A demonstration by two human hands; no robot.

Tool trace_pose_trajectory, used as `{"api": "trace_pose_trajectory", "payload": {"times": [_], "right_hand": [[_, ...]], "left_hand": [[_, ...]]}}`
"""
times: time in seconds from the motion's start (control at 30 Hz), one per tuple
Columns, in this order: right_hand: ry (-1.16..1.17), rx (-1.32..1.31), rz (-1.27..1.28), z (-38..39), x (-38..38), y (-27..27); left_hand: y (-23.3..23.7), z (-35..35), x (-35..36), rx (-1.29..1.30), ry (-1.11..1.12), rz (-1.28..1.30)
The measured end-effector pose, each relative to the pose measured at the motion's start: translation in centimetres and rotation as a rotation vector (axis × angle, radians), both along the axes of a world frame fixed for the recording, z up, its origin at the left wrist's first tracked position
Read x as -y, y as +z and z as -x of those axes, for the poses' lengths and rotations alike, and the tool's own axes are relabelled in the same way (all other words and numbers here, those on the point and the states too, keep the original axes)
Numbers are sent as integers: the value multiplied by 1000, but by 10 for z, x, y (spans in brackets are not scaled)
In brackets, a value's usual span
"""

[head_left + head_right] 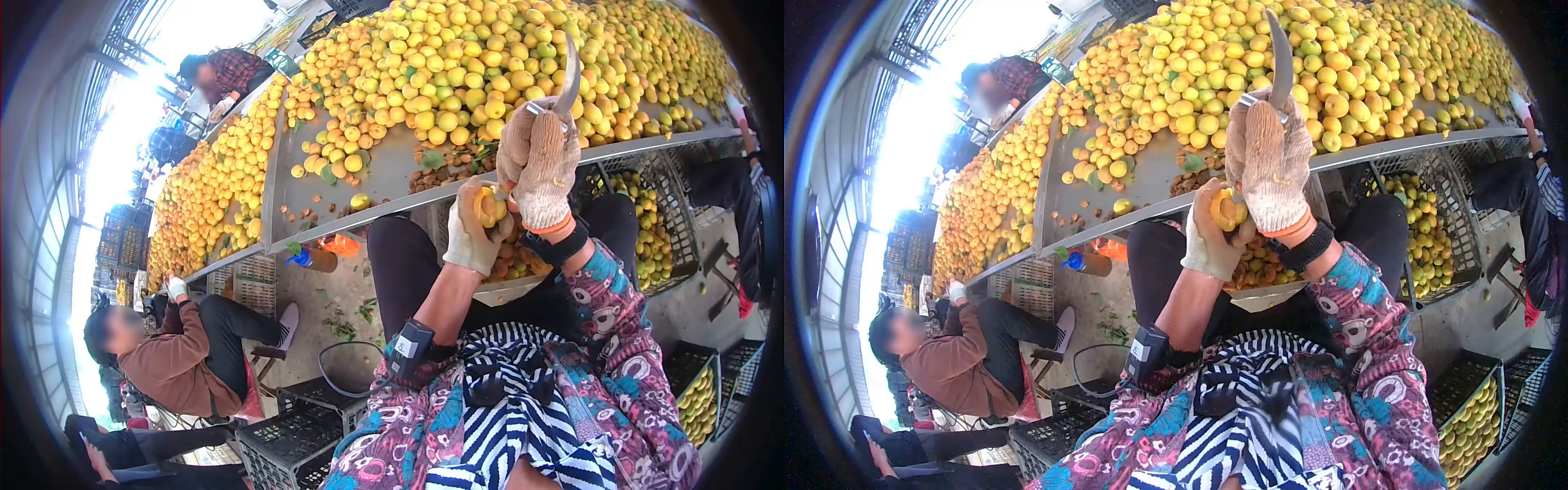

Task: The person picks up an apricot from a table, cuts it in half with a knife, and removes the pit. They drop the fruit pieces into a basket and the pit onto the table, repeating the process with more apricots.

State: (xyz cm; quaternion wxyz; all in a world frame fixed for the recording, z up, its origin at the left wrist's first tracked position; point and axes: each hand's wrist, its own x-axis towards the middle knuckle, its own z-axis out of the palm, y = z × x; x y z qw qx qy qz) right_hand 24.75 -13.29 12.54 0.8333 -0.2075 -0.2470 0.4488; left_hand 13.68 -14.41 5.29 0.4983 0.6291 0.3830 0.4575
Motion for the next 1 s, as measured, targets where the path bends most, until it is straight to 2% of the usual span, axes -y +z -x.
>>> {"api": "trace_pose_trajectory", "payload": {"times": [0.07, 0.1, 0.13, 0.17, 0.2, 0.27, 0.33, 0.37, 0.43, 0.47, 0.5, 0.53, 0.6, 0.63, 0.73, 0.77, 0.8, 0.83, 0.9, 0.97, 1.0], "right_hand": [[159, -118, -21, -7, -2, -13], [143, -86, -51, -8, -3, -19], [127, -56, -81, -9, -3, -25], [256, -151, -198, -11, 0, -28], [386, -246, -316, -12, 2, -29], [268, -62, -328, -7, 0, -33], [284, -49, -309, -5, -6, -34], [358, -126, -281, -8, -10, -34], [211, 101, -224, -8, -21, -41], [134, 209, -190, -8, -26, -44], [-40, 478, -149, -7, -30, -44], [-3, 415, -98, -6, -40, -47], [64, 277, 0, -6, -60, -54], [50, 179, 6, -5, -74, -59], [179, -118, 12, 0, -99, -54], [249, -220, 12, 3, -105, -45], [286, -64, -65, 1, -119, -67], [310, 89, -149, -1, -133, -86], [145, 234, -71, -10, -154, -108], [113, 187, 14, -15, -166, -115], [97, 163, 56, -16, -171, -115]], "left_hand": [[-5, -2, 1, -180, 2, -98], [3, -6, 3, -138, -9, 68], [5, -7, 4, -162, 0, 79], [7, -8, 5, -187, 8, 91], [5, -9, 6, -276, 36, -54], [-5, -11, 4, -403, 94, -311], [-14, -13, -7, -476, 152, -541], [-16, -11, -10, -513, 113, -450], [-19, -14, -17, -300, 52, -205], [-20, -13, -21, -278, 42, -156], [-22, -13, -26, -255, 33, -108], [-23, -13, -33, -317, 46, -136], [-19, -13, -51, -99, 31, 172], [-10, -12, -66, 182, -1, 506], [-31, -18, -88, -74, 72, 183], [-31, -23, -102, 143, 74, 451], [-32, -27, -114, 363, 74, 717], [-47, -29, -126, 665, 38, 629], [-64, -23, -142, 405, 24, 600], [-77, -20, -154, 143, 17, 374], [-83, -20, -161, 12, 19, 158]]}}
